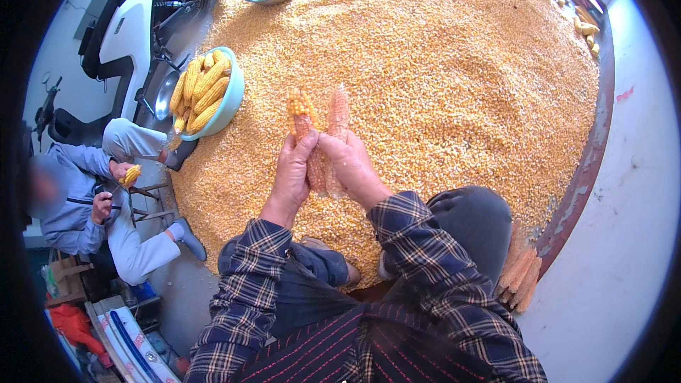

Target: The person sits on the floor and shells corn cobs by hand, rubbing kernels off into a large pile. They handle multiple cobs one at a time, rotating them to remove kernels and placing the stripped cobs aside.

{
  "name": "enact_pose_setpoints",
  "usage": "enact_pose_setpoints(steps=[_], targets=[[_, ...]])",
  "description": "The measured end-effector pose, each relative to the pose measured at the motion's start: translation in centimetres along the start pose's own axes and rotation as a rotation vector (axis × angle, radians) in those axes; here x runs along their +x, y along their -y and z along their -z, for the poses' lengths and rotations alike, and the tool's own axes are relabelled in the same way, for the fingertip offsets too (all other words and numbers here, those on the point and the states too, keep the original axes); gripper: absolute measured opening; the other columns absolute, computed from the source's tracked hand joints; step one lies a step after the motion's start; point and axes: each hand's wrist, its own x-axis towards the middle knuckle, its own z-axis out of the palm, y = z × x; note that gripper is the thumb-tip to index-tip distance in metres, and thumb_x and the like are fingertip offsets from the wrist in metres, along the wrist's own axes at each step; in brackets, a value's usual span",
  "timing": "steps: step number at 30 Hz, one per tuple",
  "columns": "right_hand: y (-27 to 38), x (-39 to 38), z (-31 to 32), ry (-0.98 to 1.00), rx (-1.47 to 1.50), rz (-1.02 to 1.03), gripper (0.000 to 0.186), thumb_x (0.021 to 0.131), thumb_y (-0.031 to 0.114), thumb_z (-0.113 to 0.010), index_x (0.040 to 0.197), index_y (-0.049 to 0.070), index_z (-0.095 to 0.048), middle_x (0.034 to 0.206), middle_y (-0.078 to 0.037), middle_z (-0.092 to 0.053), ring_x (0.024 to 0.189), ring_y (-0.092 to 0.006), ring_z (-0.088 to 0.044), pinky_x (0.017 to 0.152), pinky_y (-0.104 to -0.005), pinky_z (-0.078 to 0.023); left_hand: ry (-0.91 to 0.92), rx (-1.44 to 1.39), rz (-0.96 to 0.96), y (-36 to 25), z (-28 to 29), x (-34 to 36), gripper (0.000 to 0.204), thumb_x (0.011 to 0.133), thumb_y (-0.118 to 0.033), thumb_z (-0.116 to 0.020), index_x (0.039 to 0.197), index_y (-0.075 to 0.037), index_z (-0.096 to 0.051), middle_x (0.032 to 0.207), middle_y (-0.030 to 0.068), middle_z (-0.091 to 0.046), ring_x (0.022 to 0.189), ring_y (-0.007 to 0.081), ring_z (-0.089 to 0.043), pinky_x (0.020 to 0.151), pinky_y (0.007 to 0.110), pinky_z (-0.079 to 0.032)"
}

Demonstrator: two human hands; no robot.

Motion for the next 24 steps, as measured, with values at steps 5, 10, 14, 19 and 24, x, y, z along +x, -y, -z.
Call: enact_pose_setpoints(steps=[5,10,14,19,24], targets=[[4.0,0.9,2.0,-0.276,-0.29,0.19,0.029,0.088,0.024,-0.061,0.103,0.008,-0.042,0.07,-0.004,-0.055,0.05,-0.0148,-0.057,0.041,-0.027,-0.047,0.016,0.051,0.111,-1.5,-0.7,-0.9,0.029,0.088,-0.014,-0.06,0.112,-0.009,-0.045,0.093,0.0032,-0.056,0.075,0.0147,-0.062,0.067,0.028,-0.054],[5.2,1.2,4.4,-0.068,0.025,0.139,0.029,0.087,0.019,-0.058,0.108,0.0,-0.051,0.091,-0.014,-0.065,0.079,-0.0202,-0.065,0.068,-0.0312,-0.054,0.124,0.217,0.128,-1.5,-0.8,-1.1,0.033,0.083,-0.012,-0.064,0.109,-0.004,-0.047,0.086,0.0045,-0.057,0.066,0.0158,-0.063,0.057,0.027,-0.055],[7.1,0.2,3.4,-0.012,0.129,0.13,0.033,0.088,0.026,-0.05,0.102,-0.003,-0.058,0.122,-0.024,-0.055,0.12,-0.0302,-0.05,0.103,-0.0413,-0.036,0.277,0.175,0.408,-2.7,-1.0,-2.6,0.038,0.078,-0.015,-0.068,0.107,0.001,-0.048,0.083,0.0086,-0.059,0.064,0.0177,-0.062,0.057,0.03,-0.054],[6.2,0.0,3.2,0.26,0.313,0.013,0.025,0.083,0.022,-0.054,0.096,0.001,-0.058,0.104,-0.018,-0.063,0.098,-0.0301,-0.06,0.087,-0.0438,-0.047,0.487,0.003,0.709,-2.1,-1.6,-4.5,0.043,0.073,-0.019,-0.068,0.107,0.0,-0.049,0.082,0.0104,-0.058,0.062,0.0205,-0.061,0.055,0.03,-0.052],[5.8,0.0,2.7,0.251,-0.041,0.021,0.02,0.08,0.022,-0.055,0.077,0.003,-0.057,0.073,-0.01,-0.059,0.068,-0.0218,-0.058,0.066,-0.0357,-0.049,0.494,0.11,0.741,-2.1,-1.9,-5.4,0.037,0.076,-0.017,-0.066,0.104,0.0,-0.051,0.076,0.008,-0.058,0.058,0.0169,-0.058,0.053,0.027,-0.049]])
